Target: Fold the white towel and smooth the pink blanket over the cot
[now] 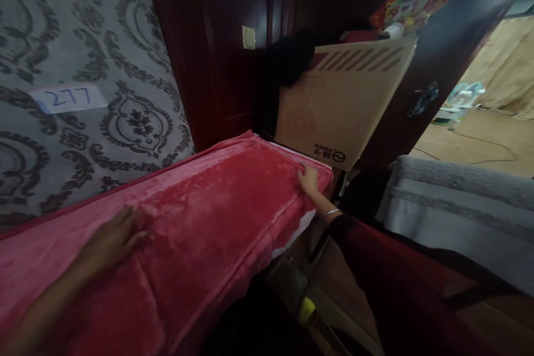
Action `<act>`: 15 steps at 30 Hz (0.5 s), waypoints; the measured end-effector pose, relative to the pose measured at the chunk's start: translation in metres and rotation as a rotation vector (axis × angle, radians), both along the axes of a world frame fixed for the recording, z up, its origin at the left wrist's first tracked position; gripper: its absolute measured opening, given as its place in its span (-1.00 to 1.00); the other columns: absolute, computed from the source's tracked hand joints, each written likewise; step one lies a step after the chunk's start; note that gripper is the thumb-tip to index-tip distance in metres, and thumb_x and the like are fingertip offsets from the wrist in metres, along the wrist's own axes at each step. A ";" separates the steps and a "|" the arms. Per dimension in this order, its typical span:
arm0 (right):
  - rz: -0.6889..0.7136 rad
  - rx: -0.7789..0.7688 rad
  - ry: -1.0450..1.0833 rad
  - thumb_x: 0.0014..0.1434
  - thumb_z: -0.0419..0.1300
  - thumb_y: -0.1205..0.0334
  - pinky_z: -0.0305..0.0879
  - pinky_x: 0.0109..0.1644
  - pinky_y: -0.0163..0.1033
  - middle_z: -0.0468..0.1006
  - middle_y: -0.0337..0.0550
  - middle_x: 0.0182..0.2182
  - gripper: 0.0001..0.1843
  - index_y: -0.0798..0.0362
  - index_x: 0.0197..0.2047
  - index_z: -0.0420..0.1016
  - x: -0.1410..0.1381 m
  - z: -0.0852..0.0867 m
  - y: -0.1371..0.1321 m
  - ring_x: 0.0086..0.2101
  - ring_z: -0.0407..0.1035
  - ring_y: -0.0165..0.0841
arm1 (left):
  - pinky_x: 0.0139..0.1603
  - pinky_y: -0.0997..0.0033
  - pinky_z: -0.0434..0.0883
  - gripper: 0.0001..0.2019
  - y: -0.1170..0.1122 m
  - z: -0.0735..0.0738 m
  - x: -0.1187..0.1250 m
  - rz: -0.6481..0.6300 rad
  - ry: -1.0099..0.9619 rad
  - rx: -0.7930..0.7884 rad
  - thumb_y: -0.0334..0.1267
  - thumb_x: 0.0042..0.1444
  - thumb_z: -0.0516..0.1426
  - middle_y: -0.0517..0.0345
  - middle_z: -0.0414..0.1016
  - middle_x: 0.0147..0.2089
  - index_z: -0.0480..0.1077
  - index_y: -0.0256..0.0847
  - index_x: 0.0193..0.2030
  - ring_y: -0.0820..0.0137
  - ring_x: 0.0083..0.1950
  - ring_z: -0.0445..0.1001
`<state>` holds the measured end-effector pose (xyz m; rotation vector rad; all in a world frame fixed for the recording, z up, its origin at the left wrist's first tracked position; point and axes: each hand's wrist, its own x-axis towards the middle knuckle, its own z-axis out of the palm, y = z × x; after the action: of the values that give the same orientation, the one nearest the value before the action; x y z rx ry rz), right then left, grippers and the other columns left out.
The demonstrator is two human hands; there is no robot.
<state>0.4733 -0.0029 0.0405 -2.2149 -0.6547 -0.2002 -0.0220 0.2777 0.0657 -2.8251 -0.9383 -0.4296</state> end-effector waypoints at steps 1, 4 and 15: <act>-0.068 -0.028 0.018 0.27 0.01 0.41 0.20 0.35 0.04 0.52 0.22 0.19 -0.42 0.26 0.32 0.41 0.017 -0.001 -0.008 0.22 0.37 -0.09 | 0.36 -0.06 0.31 -0.49 -0.005 -0.006 0.023 -0.036 0.046 -0.041 -0.07 0.26 -0.08 -0.16 0.44 0.34 0.44 -0.27 0.19 0.00 0.39 0.36; -0.190 -0.121 0.071 0.30 0.04 0.36 0.26 0.28 -0.04 0.52 0.32 0.17 -0.44 0.32 0.33 0.39 0.054 -0.006 -0.021 0.18 0.41 -0.06 | 0.41 -0.12 0.26 -0.47 -0.030 -0.029 0.081 -0.160 0.086 -0.124 -0.08 0.24 0.00 -0.23 0.37 0.40 0.44 -0.25 0.26 -0.01 0.41 0.34; -0.162 -0.396 0.131 0.29 0.17 0.27 0.32 -0.18 -0.35 0.69 0.11 -0.17 -0.73 0.17 -0.10 0.68 0.097 -0.020 -0.021 -0.14 0.57 -0.24 | 0.42 -0.04 0.31 -0.44 -0.129 -0.072 0.126 -0.638 -0.101 -0.212 -0.03 0.30 0.14 -0.03 0.40 0.39 0.31 -0.01 0.42 0.07 0.38 0.37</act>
<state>0.5703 -0.0241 0.0209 -2.6382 -0.4723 -0.0046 0.1044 0.1489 -0.0062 -3.2816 -0.0609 -0.5671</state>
